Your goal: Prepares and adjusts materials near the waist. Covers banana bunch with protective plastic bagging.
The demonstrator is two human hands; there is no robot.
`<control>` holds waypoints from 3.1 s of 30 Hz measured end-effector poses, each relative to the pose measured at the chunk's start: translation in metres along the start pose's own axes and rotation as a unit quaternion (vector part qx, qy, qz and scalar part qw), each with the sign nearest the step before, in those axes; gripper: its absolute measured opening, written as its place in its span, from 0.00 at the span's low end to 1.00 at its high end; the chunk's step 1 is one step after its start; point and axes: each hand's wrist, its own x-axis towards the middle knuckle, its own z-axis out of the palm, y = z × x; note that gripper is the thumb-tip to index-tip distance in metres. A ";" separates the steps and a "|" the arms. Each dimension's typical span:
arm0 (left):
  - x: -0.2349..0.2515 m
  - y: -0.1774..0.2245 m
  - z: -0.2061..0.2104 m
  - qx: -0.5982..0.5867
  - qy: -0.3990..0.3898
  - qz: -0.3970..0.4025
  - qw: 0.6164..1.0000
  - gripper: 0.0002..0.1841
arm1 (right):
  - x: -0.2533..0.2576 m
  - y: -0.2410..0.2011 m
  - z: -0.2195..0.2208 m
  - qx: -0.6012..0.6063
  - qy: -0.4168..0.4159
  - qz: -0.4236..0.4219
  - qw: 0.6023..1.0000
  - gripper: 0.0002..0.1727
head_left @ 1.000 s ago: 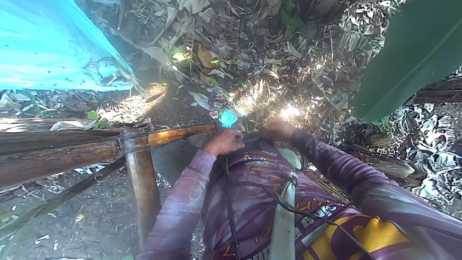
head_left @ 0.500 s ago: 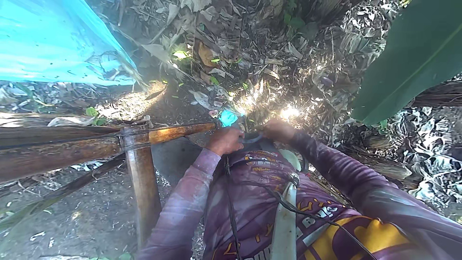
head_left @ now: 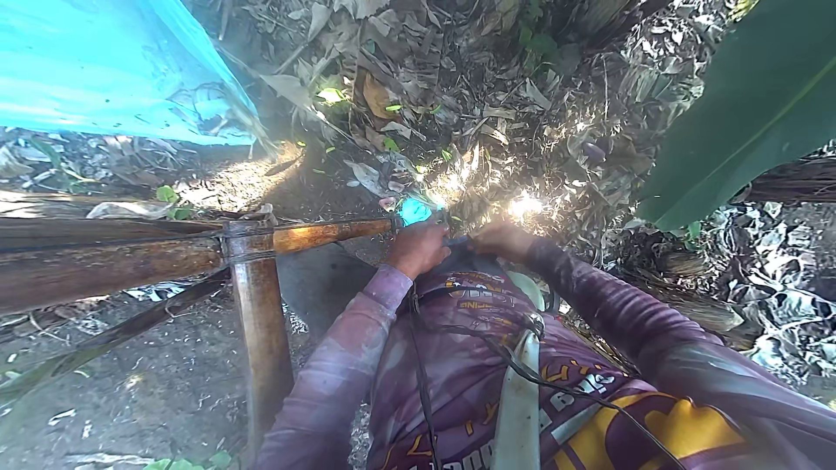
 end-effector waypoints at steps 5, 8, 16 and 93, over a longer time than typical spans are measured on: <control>-0.002 -0.002 0.006 -0.002 0.044 -0.005 0.999 0.18 | 0.000 -0.011 0.006 -0.095 0.032 0.010 0.995 0.07; -0.030 -0.029 -0.005 -0.063 0.174 -0.051 0.981 0.18 | -0.005 -0.016 -0.010 -0.180 0.066 -0.012 0.981 0.08; -0.124 -0.071 0.058 -0.202 0.278 -0.115 0.932 0.22 | -0.019 -0.102 -0.040 -0.327 0.122 0.037 0.936 0.19; -0.221 -0.101 0.416 -0.763 0.333 -0.487 0.265 0.30 | 0.042 -0.125 0.280 -0.477 -0.421 -0.043 0.770 0.12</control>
